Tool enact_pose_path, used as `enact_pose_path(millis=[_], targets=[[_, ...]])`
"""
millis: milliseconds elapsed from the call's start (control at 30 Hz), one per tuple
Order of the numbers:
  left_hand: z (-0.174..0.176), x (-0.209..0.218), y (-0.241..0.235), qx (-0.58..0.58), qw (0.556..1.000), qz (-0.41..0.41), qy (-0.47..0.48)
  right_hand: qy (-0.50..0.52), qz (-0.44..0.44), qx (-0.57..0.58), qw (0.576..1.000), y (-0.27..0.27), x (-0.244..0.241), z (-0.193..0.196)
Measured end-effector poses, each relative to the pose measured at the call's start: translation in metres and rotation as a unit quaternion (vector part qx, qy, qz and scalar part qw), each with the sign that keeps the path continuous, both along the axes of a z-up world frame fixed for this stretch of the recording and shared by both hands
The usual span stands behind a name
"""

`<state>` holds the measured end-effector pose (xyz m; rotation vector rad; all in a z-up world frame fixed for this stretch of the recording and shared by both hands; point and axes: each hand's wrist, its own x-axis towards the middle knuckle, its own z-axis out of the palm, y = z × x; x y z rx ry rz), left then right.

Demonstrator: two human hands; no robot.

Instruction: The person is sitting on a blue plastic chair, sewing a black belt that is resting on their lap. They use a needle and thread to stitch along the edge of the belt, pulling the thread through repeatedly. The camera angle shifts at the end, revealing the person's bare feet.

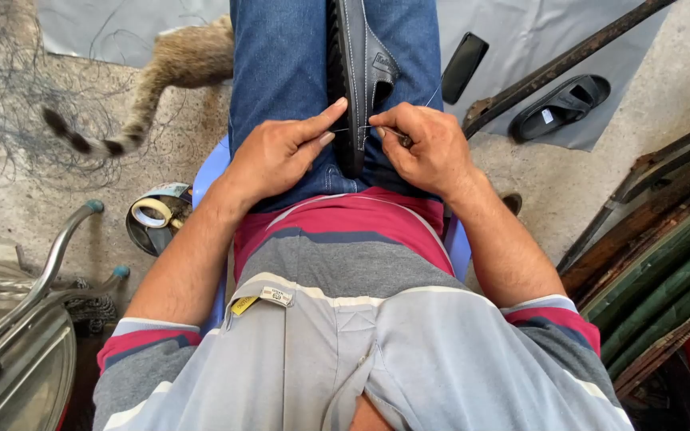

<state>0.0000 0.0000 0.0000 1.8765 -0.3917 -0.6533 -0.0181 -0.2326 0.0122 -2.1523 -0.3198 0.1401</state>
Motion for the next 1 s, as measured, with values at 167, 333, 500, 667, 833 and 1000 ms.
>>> enact_pose_path(millis=[167,333,500,667,833,1000], targets=[[0.005,-0.002,-0.005,0.035,0.999,0.006,-0.033,0.089,-0.024,0.049,0.995,0.004,0.003,0.021],[0.001,-0.005,-0.020,0.083,0.996,-0.025,0.011,0.208,-0.051,0.087,0.973,0.024,-0.006,0.026],[0.008,-0.012,-0.011,0.026,0.996,-0.018,-0.081,0.198,-0.070,0.149,0.966,0.036,-0.014,0.026],[-0.010,-0.037,-0.014,0.070,0.995,-0.003,-0.075,0.248,-0.057,0.164,0.953,0.031,-0.028,0.011],[-0.005,-0.037,-0.017,0.072,0.996,0.001,-0.058,0.300,-0.053,0.142,0.942,0.019,-0.026,0.016],[0.028,-0.012,0.003,-0.012,0.968,0.126,0.216,0.279,0.109,-0.174,0.938,-0.013,0.001,0.051]])
